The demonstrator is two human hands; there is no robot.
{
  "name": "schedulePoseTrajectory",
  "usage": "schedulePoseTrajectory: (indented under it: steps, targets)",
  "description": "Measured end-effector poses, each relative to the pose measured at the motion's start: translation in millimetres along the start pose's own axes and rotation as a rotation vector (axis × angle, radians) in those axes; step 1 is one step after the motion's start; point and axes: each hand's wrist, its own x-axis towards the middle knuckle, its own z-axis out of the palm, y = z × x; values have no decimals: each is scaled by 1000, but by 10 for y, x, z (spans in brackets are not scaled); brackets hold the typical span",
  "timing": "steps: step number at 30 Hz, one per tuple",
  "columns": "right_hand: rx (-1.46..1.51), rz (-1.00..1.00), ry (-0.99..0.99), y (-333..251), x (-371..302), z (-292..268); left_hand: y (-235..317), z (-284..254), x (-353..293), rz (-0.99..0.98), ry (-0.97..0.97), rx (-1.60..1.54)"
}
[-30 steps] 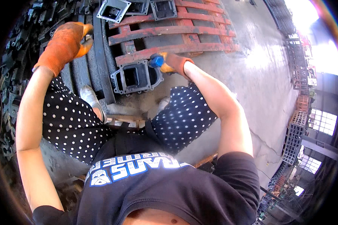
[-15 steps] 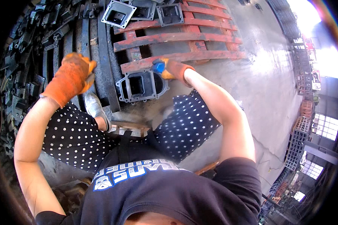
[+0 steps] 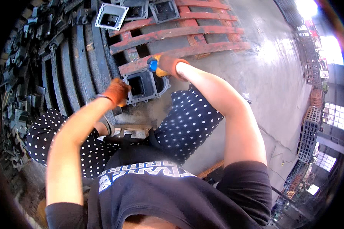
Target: The person repeatedly picks up dark metal castings from a pile, wipes them with a blue tool, and places them onto a red wooden pallet. The process is continuous and repetitive.
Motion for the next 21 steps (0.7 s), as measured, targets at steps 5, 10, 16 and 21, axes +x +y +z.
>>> schedulePoseTrajectory:
  steps: [5,10,16,21]
  targets:
    - [-118,-9,26,-18,-91,-83,690,506,602,-293,221,-95]
    - [282,196,258,313,33,341,755,738,567,-293,212,-45]
    - [424,601,291,482,-37,795,866,1041,756,-266,453,79]
    - [598,636,186,456,86,306,753,1121,961,-235,378,-212]
